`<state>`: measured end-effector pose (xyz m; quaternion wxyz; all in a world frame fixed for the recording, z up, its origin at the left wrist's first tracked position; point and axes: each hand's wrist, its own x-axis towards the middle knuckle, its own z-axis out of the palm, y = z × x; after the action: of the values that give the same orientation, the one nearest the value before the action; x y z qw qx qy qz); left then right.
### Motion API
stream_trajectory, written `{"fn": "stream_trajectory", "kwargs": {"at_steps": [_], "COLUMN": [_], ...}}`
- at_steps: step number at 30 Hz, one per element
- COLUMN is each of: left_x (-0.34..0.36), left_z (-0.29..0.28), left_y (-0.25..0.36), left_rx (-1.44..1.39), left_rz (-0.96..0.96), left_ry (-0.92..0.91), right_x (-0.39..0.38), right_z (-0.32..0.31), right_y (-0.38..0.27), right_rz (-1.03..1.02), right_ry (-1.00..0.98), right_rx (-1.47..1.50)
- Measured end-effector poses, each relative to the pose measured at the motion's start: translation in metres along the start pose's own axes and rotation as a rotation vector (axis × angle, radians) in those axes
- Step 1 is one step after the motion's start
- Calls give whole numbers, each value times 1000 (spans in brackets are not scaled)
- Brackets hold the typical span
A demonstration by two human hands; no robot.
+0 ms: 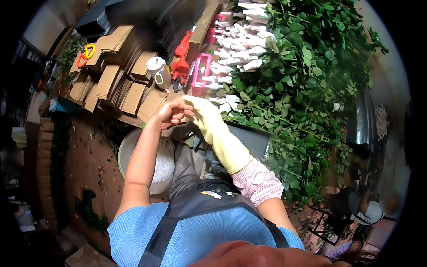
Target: The person arranges white flowers and green leaves into a black rectangular tray, using shears to trim stems and cardboard pieces to separate sections. They then secure the arrangement with yellow tape.
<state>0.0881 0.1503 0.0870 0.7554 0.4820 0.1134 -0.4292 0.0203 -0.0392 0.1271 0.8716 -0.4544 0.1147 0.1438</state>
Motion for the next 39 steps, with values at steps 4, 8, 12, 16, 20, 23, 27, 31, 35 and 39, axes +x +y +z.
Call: {"fn": "stream_trajectory", "kwargs": {"at_steps": [4,8,12,16,20,23,27,31,35,39], "left_x": [50,83,139,143,135,119,94,60,42,86], "left_z": [-24,-1,-32,-8,-16,-19,2,60,146,245], "left_y": [-7,34,36,23,26,31,33,21,18,-13], "left_rx": [30,318,349,702,696,529,116,199,712,1257], "left_rz": [64,-12,-30,88,139,115,113,459,678,1356], "left_ry": [168,98,76,278,255,115,-9,1,27,-208], "right_x": [15,-25,-28,-27,-30,-41,-80,-127,-195,-241], "right_z": [-20,-12,-23,-25,-15,-11,-7,-42,-77,-120], "right_y": [25,21,41,39,24,7,-14,-10,-27,-22], "right_rz": [-217,99,185,197,164,187,25,-54,-56,-157], "right_ry": [-119,-145,-143,-96,-142,-272,-276,-375,-274,-163], "right_rx": [-401,-531,-353,-381,-578,-552,-528,-201,-179,11]}}
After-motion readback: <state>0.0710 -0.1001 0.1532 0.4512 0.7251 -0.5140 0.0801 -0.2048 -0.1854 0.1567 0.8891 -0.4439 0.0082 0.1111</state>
